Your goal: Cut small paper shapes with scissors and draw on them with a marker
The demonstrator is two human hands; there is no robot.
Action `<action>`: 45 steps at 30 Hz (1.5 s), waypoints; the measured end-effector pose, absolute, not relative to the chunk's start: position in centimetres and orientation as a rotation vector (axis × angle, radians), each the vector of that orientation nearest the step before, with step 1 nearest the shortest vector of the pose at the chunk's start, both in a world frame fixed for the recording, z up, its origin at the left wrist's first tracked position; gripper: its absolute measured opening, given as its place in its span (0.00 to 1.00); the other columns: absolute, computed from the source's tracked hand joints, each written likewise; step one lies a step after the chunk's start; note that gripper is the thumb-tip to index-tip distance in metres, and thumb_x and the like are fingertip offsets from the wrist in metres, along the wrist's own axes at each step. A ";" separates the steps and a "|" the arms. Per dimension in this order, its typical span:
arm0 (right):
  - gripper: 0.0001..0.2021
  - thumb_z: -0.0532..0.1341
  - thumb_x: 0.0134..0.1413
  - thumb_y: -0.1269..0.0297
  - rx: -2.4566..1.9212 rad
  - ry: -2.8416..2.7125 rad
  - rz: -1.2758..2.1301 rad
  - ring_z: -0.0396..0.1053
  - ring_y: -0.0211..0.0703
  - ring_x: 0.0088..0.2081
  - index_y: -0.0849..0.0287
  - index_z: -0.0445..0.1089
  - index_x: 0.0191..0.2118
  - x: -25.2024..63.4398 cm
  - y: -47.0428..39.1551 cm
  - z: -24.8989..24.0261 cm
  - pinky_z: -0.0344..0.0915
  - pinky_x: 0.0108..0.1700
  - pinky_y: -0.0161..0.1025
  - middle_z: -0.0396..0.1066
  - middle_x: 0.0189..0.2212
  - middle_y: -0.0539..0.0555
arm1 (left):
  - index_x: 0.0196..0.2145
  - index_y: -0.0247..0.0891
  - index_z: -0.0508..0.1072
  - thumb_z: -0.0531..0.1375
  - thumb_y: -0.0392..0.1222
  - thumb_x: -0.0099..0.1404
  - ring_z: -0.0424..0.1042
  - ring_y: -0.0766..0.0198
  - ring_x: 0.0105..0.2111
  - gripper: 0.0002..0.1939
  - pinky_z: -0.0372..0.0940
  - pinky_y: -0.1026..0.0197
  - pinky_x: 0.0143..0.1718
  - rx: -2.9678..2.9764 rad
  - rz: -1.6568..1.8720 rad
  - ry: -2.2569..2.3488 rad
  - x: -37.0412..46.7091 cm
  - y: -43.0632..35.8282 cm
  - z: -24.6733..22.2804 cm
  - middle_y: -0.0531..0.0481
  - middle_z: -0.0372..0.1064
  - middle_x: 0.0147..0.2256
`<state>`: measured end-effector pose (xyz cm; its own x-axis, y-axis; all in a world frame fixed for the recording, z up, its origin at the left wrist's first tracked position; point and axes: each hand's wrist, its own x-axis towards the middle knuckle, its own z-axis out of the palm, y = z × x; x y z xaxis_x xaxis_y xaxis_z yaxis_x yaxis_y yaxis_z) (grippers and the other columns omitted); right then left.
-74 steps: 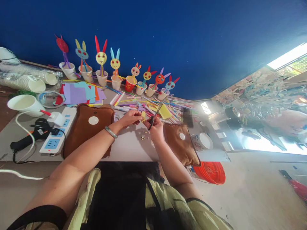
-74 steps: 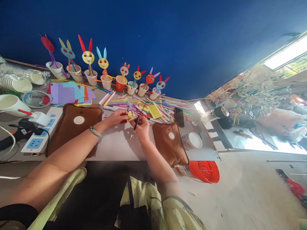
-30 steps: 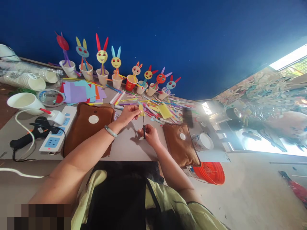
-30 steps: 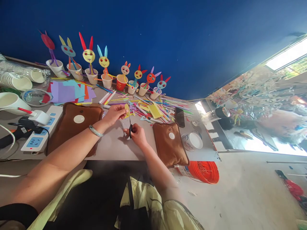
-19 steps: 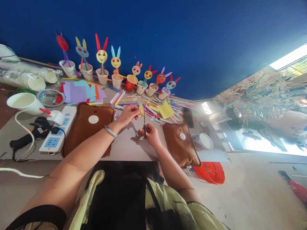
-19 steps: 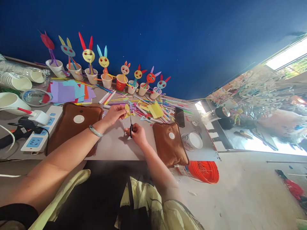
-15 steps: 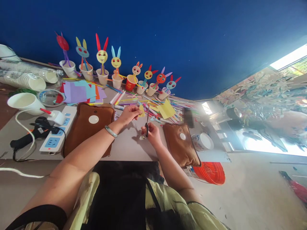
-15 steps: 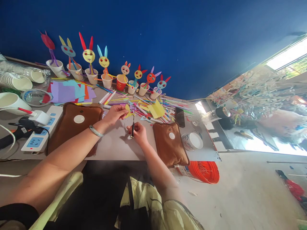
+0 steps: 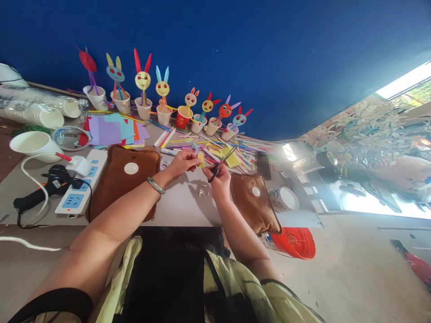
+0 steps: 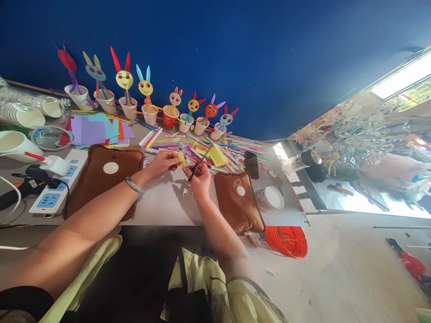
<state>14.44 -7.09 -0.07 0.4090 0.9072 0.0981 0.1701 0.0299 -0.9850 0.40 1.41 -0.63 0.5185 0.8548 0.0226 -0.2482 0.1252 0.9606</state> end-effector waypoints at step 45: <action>0.20 0.71 0.36 0.51 -1.345 -0.913 1.022 0.51 0.31 0.20 0.55 0.61 0.27 14.7 -6.0 0.4 0.51 0.22 0.34 0.59 0.21 0.44 | 0.22 0.35 0.68 0.72 0.48 0.48 0.61 0.73 0.18 0.18 0.50 0.67 0.19 1.070 0.779 0.476 0.5 1.0 -0.9 0.56 0.62 0.19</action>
